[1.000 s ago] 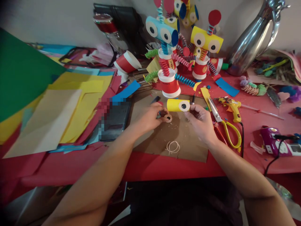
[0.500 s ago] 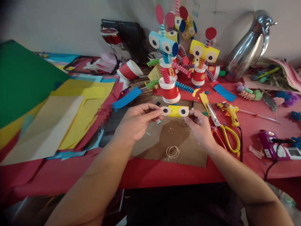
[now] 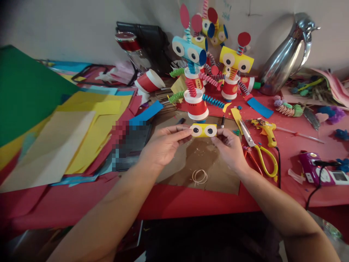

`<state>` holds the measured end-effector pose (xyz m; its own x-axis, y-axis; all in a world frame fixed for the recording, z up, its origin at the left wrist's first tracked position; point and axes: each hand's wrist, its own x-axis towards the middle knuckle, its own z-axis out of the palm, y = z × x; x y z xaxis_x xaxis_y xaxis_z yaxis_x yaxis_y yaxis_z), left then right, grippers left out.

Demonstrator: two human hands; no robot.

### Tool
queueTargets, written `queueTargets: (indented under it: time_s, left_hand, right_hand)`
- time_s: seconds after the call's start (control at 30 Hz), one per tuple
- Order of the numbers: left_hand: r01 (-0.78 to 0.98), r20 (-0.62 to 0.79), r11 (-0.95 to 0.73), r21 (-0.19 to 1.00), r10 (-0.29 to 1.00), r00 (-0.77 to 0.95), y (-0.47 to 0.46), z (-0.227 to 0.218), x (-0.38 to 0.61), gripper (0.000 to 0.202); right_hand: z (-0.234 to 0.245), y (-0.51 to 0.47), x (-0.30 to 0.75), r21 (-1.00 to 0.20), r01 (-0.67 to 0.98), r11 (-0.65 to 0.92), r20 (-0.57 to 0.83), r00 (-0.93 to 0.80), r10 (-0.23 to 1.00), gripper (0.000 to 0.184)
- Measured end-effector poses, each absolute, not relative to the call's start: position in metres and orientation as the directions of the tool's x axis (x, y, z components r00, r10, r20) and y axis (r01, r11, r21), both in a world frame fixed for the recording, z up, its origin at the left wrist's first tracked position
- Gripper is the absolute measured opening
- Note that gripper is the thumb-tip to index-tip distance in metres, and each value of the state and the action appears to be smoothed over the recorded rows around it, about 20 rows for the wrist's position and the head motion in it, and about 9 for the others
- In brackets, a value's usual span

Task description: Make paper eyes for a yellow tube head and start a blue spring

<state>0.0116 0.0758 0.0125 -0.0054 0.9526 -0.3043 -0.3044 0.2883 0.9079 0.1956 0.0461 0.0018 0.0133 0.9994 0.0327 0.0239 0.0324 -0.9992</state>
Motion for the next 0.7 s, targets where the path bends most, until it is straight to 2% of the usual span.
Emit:
queueTargets:
  time_s: [0.2,0.7]
  left_hand:
    - [-0.348,-0.311,0.280,0.895,0.950,-0.036,0.070,0.014,0.018,0.020]
    - [-0.375,-0.215,0.157,0.914,0.970,-0.117,0.062,0.012,0.031,0.012]
  right_hand:
    - [0.003,0.045,0.194,-1.000,0.027,0.012,0.012,0.016,1.000,0.012]
    - [0.004,0.045,0.191,-1.000,0.024,-0.007,-0.006,0.019,1.000,0.014]
